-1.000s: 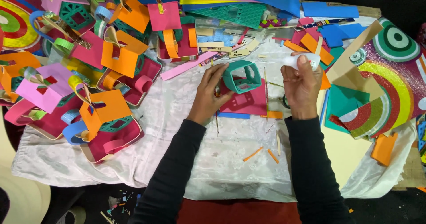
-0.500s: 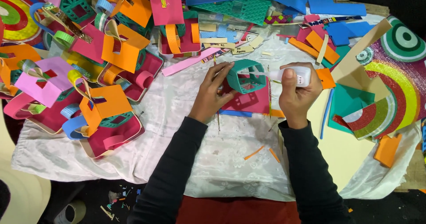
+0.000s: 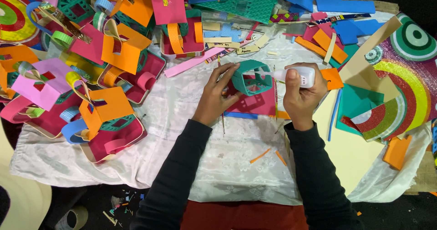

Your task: Assembling small decorative paper houses using glue and pre-cut paper components.

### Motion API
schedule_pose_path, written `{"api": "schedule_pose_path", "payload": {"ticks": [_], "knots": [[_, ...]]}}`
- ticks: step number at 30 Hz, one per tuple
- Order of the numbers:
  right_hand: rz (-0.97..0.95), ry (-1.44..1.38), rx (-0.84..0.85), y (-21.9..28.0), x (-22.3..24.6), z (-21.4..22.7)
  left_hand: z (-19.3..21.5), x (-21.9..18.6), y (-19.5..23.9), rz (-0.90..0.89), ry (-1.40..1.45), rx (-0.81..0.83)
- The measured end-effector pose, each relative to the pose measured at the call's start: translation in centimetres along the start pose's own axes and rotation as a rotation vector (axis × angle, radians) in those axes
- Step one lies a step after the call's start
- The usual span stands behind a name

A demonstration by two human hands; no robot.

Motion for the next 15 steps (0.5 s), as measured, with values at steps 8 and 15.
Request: {"api": "schedule_pose_path", "payload": {"ticks": [8,15], "knots": [[0.021,-0.016,-0.004,0.04,-0.45,-0.10,0.09,-0.27,0.04,-0.001,-0.002,0.002],[0.025,0.029,-0.015,0.18,-0.82,0.28,-0.02,-0.35,-0.02,-0.001,0.000,-0.012]]}}
Point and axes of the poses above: each hand's wrist, its own y-axis away from the middle knuckle, its own z-axis out of the back of the hand, x = y × z, the point moved 1 cm from there along -y, towards the middle knuckle, and after that the axes turned 6 degrees about x, right-handed, at the moved point
